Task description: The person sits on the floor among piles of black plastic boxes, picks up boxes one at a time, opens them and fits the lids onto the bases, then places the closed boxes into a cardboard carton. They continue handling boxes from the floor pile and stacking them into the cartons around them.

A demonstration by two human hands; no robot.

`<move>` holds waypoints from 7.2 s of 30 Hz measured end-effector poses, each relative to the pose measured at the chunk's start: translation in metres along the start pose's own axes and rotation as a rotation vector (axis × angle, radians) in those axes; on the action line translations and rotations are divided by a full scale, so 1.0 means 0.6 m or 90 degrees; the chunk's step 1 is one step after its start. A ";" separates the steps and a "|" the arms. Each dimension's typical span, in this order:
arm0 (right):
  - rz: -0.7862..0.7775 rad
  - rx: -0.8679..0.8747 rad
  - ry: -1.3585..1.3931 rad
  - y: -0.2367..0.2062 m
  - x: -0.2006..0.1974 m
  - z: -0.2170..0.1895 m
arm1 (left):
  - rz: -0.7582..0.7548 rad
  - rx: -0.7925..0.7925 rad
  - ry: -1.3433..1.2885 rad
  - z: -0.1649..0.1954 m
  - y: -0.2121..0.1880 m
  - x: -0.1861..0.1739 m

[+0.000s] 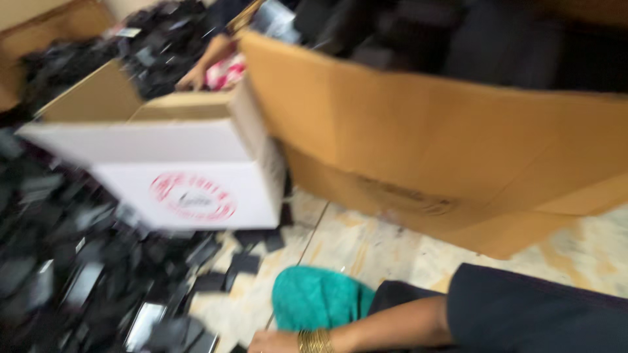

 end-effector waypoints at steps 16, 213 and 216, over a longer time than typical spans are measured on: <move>-0.196 0.112 0.010 0.030 0.015 -0.123 | -0.023 -0.124 -0.546 -0.003 -0.042 -0.143; -0.308 0.093 -0.064 0.073 0.084 -0.155 | 0.094 -0.086 -0.594 -0.013 -0.042 -0.208; -0.319 0.075 -0.085 0.069 0.084 -0.145 | 0.079 -0.098 -0.599 -0.020 -0.042 -0.206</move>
Point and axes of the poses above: each hand's wrist, its own y-axis towards the middle knuckle, its own x-axis out of the palm, z = x × y, the point moved 2 cm from there along y, towards the middle knuckle, and after that the axes turned 4 degrees about z, right-handed, at the moved point
